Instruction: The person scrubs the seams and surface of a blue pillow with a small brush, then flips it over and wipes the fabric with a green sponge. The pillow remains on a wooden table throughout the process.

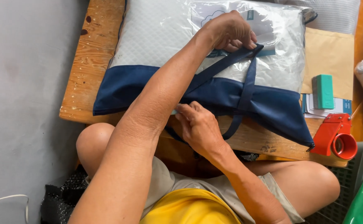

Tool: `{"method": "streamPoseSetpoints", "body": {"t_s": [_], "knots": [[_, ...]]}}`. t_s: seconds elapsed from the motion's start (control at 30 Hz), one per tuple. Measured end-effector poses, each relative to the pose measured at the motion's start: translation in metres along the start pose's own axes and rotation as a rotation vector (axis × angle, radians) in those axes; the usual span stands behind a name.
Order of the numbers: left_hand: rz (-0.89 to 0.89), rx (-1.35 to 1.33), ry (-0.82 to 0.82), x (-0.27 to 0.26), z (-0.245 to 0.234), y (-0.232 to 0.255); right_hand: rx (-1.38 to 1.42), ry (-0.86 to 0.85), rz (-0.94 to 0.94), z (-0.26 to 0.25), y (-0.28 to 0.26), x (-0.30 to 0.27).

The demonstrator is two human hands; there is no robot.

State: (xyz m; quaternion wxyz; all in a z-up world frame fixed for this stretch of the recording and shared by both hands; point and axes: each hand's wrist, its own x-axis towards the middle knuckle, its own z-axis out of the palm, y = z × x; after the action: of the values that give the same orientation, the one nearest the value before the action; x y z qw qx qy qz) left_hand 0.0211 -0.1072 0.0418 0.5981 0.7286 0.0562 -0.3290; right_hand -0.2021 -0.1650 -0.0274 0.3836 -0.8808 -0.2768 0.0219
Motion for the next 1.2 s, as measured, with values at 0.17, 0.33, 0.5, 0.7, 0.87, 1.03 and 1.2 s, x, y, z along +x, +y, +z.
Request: {"method": "streamPoseSetpoints", "body": {"t_s": [0.17, 0.33, 0.5, 0.7, 0.87, 1.03, 1.2], "knots": [[0.023, 0.002, 0.024, 0.002, 0.002, -0.005, -0.146, 0.444, -0.056, -0.029, 0.022, 0.010], [0.014, 0.027, 0.034, 0.003, 0.004, -0.001, -0.177, 0.339, -0.034, 0.028, 0.004, -0.002], [-0.015, 0.016, 0.022, -0.008, 0.003, 0.002, -0.258, 0.291, -0.313, 0.016, -0.017, -0.007], [-0.022, 0.057, 0.007, 0.000, 0.002, 0.000, -0.759, 0.540, 0.020, -0.079, 0.071, 0.031], [-0.013, 0.035, 0.008, 0.002, 0.003, -0.001, -0.619, 0.577, 0.105, -0.069, 0.075, 0.039], [-0.046, 0.057, 0.019, 0.000, 0.007, 0.000, -0.367, 0.252, -0.083, 0.034, -0.007, -0.005], [0.096, 0.037, 0.075, -0.002, 0.012, -0.010, 0.073, -0.422, -0.043, 0.035, -0.019, -0.051]]}}
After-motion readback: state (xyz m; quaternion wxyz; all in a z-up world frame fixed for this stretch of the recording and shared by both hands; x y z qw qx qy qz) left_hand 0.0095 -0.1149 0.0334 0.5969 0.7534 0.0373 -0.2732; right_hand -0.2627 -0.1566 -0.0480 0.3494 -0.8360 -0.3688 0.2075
